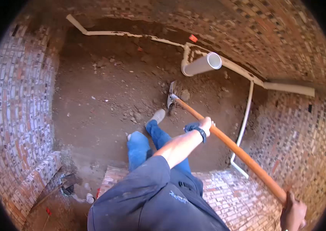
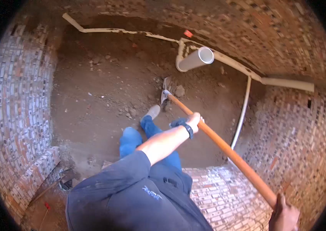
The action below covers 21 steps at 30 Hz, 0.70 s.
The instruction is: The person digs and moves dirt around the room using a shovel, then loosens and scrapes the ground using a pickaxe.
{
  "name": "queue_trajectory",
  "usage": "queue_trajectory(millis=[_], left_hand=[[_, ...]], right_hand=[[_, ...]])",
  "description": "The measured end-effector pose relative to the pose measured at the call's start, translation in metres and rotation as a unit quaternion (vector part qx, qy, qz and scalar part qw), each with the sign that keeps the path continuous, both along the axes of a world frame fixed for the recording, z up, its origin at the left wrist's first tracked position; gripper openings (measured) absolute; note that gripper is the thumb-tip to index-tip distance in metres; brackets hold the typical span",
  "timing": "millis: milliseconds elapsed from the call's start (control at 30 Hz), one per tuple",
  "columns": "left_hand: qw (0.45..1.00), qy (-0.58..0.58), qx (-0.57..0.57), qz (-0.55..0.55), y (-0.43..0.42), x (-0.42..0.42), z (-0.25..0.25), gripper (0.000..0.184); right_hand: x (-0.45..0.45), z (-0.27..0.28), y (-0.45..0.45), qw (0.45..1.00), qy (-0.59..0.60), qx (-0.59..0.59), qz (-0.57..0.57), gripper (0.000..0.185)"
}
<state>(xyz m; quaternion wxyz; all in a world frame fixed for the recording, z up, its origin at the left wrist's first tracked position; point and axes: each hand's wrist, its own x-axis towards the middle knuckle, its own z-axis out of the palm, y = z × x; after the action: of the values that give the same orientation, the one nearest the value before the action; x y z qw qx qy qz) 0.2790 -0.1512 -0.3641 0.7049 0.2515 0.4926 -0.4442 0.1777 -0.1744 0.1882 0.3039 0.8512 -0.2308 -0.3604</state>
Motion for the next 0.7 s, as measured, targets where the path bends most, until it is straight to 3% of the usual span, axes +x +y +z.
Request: queue_trajectory(millis=[67, 133, 167, 200, 233, 267, 300, 333, 367, 433, 533, 567, 667, 700], left_hand=[[0.999, -0.003, -0.034, 0.007, -0.005, -0.014, 0.016, 0.016], [0.998, -0.028, -0.046, 0.013, 0.015, -0.037, 0.016, 0.013], [0.999, -0.038, -0.012, 0.010, 0.034, -0.049, 0.016, 0.006], [0.998, -0.054, 0.024, 0.015, 0.059, -0.059, 0.015, 0.005], [0.997, -0.078, 0.009, 0.008, 0.083, -0.076, -0.014, 0.005], [0.991, -0.114, 0.074, -0.013, 0.105, -0.094, -0.048, 0.007], [0.987, -0.103, 0.121, 0.003, 0.143, -0.094, -0.034, 0.003], [0.984, -0.131, 0.092, 0.078, 0.182, -0.109, -0.065, 0.005], [0.972, -0.108, 0.203, 0.057, 0.210, -0.104, -0.040, 0.007], [0.944, -0.080, 0.319, -0.010, 0.269, -0.111, -0.077, 0.018], [0.910, -0.042, 0.411, -0.029, 0.324, -0.129, -0.108, 0.023], [0.907, -0.037, 0.418, -0.015, 0.328, -0.133, -0.114, 0.023], [0.914, 0.003, 0.405, 0.030, 0.313, -0.159, -0.159, 0.005], [0.902, 0.007, 0.430, 0.047, 0.285, -0.159, -0.140, 0.005]], right_hand=[[-0.025, 0.007, 0.006, 0.999, -0.029, -0.010, 0.021, 0.031], [-0.067, 0.002, 0.001, 0.996, -0.075, 0.017, 0.053, 0.034], [-0.082, -0.005, -0.003, 0.996, -0.068, 0.056, 0.012, 0.034], [-0.094, -0.019, -0.002, 0.997, -0.042, 0.058, -0.026, 0.032], [-0.109, -0.036, 0.001, 0.996, -0.012, 0.062, -0.063, 0.030], [-0.131, -0.058, 0.000, 0.993, -0.010, 0.097, -0.072, 0.027], [-0.148, -0.085, -0.005, 0.988, -0.012, 0.133, -0.076, 0.025], [-0.164, -0.115, -0.008, 0.980, -0.005, 0.186, -0.069, 0.025], [-0.176, -0.139, -0.006, 0.968, 0.006, 0.243, -0.063, 0.025], [-0.165, -0.177, 0.021, 0.951, 0.050, 0.303, -0.030, 0.028], [-0.145, -0.228, 0.043, 0.921, 0.050, 0.381, 0.067, 0.034], [-0.133, -0.237, 0.048, 0.921, 0.081, 0.373, 0.081, 0.028], [-0.104, -0.243, 0.025, 0.918, 0.126, 0.348, 0.140, 0.023], [-0.098, -0.242, 0.005, 0.920, 0.134, 0.339, 0.143, 0.022]])
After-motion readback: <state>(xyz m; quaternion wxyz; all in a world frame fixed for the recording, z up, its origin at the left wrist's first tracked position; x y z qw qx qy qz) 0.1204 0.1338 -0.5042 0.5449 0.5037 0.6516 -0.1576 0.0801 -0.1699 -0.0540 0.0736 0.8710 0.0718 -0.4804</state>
